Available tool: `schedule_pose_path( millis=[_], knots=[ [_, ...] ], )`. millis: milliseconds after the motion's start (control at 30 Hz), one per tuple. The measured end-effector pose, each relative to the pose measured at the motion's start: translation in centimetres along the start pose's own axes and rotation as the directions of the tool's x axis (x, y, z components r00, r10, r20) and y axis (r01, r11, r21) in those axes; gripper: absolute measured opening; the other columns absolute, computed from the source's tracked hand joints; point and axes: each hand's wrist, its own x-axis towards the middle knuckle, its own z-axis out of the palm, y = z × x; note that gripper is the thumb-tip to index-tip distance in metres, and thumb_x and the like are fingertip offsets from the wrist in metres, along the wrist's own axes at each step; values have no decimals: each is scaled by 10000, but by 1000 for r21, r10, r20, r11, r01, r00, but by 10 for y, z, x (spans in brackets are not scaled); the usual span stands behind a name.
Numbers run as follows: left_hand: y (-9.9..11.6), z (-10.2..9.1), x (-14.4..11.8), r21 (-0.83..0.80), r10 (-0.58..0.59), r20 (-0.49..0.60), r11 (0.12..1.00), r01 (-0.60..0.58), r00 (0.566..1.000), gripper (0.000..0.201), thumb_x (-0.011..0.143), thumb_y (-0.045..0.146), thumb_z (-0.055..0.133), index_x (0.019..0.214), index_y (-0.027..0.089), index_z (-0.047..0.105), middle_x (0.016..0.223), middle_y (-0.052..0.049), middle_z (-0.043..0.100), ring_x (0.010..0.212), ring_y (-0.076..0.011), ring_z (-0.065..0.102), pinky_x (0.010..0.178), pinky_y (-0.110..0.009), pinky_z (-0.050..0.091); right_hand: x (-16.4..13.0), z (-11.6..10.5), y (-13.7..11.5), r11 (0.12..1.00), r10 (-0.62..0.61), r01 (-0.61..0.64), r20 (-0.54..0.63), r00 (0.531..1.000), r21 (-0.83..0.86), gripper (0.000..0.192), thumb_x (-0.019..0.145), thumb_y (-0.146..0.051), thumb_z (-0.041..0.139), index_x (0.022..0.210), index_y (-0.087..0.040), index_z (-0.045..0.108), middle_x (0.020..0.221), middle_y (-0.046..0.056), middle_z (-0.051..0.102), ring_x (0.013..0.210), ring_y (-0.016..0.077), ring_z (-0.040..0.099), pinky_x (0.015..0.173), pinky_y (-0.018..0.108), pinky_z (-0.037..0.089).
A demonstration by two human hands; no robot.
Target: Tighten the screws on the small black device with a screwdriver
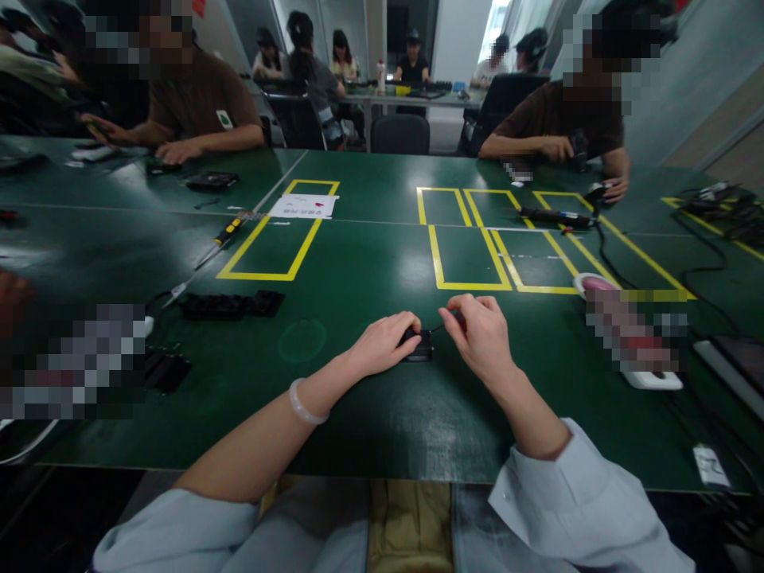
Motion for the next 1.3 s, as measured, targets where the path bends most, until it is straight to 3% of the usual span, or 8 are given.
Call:
schedule_pose_path(
  millis=[300,867,1300],
  knots=[
    [-1,2,0,-18,-11,1,1000,11,1000,115,930,274,455,1007,209,511,997,-38,616,937,-188,607,846,-322,486,0,1,0,999,-32,32,-14,999,-2,100,910,-173,454,959,-198,537,755,3,629,662,148,543,744,297,396],
    [-1,1,0,-20,-15,1,1000,15,1000,116,934,276,457,1012,207,508,993,-36,618,928,-188,608,840,-322,487,0,0,-1,1000,3,-3,4,1000,22,138,937,-318,486,878,-205,540,666,-11,582,620,147,502,722,295,385],
    [-2,1,0,-31,-17,-6,999,17,1000,112,927,272,469,1007,207,514,995,-37,623,928,-187,610,838,-319,483,0,0,0,1000,-17,17,-22,1000,4,97,896,-164,470,963,-197,532,746,5,633,662,153,550,735,300,414]
  ],
)
